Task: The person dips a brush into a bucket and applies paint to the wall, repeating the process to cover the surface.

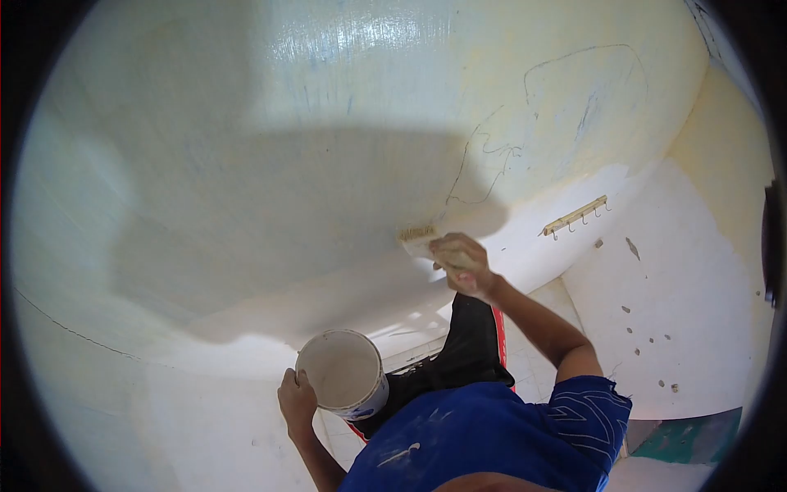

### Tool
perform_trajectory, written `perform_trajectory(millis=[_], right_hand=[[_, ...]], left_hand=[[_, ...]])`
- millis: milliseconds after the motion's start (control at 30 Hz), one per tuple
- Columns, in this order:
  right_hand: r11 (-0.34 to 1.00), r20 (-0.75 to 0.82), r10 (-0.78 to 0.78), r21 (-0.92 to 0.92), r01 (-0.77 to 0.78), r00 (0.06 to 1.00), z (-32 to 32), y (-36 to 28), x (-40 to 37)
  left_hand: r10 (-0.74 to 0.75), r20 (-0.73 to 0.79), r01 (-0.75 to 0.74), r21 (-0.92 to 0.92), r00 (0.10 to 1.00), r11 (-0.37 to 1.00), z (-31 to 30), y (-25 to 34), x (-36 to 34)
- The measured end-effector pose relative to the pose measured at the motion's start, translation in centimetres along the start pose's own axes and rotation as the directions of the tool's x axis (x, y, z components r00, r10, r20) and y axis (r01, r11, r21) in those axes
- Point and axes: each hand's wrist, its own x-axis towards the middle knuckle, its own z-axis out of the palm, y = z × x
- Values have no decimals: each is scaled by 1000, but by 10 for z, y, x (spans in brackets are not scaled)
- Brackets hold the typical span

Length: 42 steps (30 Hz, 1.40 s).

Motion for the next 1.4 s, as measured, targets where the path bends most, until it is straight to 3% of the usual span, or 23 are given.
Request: perform_trajectory(millis=[133,167,200,233,300,367,433,500,567,633,667,733,967,1033,1067,1133,1167,1233,1267,1400], right_hand=[[985,-27,-143,-103,139,989,-52,-1,91],[994,-106,-106,-45,101,989,-66,-4,127],[994,-185,-108,3,110,977,-84,0,174],[983,-184,-182,-27,180,966,-101,-3,210],[939,-104,-296,-212,269,950,-129,-14,268],[876,-127,-388,-359,322,913,-153,-26,324],[840,-242,-414,-473,267,877,-174,-42,378],[783,-334,-464,-589,203,820,-201,-42,426],[823,-433,-394,-559,101,811,-212,-64,460],[763,-376,-645,-372,529,665,-231,-37,502],[764,-377,-644,-370,529,666,-234,-38,509],[784,-413,-590,-498,370,694,-243,-42,522],[701,-248,-667,-527,480,703,-244,-30,506],[717,-239,-455,-669,194,858,-234,-23,468],[717,-238,-453,-670,192,859,-227,-23,456],[844,-287,-531,-267,465,797,-215,-25,442],[844,-287,-531,-266,466,797,-217,-29,444],[855,-300,-462,-401,329,835,-231,-45,452],[796,-247,-276,-601,76,929,-249,-53,461],[781,-257,-459,-573,248,850,-229,-90,511]], left_hand=[[20,-18,-20,5,1000,1000,0,-2,0],[109,-20,-106,132,994,986,19,-38,6],[123,0,-122,146,992,982,30,-51,12],[-21,-11,22,58,1000,998,11,-13,5],[8,-63,-7,30,998,1000,17,-17,8],[38,-90,-37,9,995,999,20,-26,8],[131,-65,-130,11,989,991,18,-30,4],[99,-48,-99,3,994,995,6,-14,-1],[64,-24,-64,2,998,998,3,-12,-1],[70,-18,-70,23,997,997,6,-16,-1],[68,-18,-67,23,998,997,5,-16,-1],[36,-16,-36,-6,999,999,4,-14,-2],[75,-41,-76,-25,996,997,4,-12,-1],[74,-20,-74,0,997,997,1,-7,-2],[75,-17,-75,0,997,997,2,-9,-1],[84,-32,-84,4,996,996,5,-12,1],[82,-32,-82,3,996,997,8,-15,1],[113,-54,-112,24,992,993,12,-21,3],[110,-56,-109,23,992,994,12,-20,2],[120,-90,-117,33,989,993,15,-18,2]])
